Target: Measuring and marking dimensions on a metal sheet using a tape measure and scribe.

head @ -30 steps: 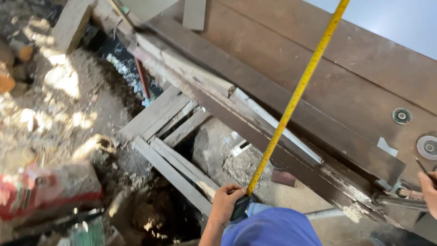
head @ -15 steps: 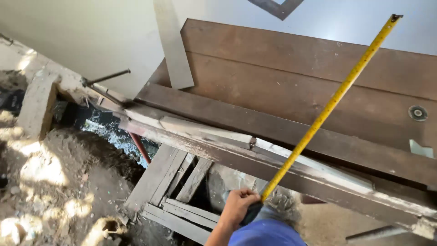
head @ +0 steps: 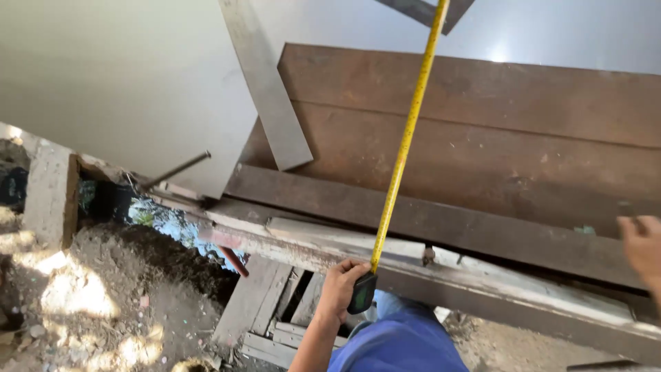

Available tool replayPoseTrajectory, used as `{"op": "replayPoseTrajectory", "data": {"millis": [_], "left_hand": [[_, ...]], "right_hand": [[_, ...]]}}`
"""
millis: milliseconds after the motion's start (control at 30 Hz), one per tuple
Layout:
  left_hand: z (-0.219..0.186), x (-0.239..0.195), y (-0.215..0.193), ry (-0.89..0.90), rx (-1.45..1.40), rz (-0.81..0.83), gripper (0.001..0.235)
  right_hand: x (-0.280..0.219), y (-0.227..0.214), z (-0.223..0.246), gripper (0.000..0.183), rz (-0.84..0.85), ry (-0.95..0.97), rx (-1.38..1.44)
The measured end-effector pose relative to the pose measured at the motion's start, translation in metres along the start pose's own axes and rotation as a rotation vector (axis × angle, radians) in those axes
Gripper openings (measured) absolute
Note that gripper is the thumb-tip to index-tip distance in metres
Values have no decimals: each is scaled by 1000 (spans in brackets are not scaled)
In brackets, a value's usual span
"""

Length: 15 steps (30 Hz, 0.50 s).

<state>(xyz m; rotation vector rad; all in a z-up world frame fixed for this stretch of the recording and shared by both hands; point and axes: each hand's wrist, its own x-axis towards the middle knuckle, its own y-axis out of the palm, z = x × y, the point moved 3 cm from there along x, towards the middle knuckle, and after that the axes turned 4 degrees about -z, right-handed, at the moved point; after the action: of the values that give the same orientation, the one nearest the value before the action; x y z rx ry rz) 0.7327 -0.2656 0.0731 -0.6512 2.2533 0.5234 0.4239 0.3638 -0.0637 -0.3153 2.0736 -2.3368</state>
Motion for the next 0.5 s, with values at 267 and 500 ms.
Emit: {"op": "replayPoseTrajectory", "data": {"millis": [267,500], "left_hand": [[-110,94,-14,58,12,-55,20],[-211,217,-18,193,232,-133,22]], "right_hand": [[59,-17,367,38,284,-1,427],[112,43,521,31,374,-75,665]]}}
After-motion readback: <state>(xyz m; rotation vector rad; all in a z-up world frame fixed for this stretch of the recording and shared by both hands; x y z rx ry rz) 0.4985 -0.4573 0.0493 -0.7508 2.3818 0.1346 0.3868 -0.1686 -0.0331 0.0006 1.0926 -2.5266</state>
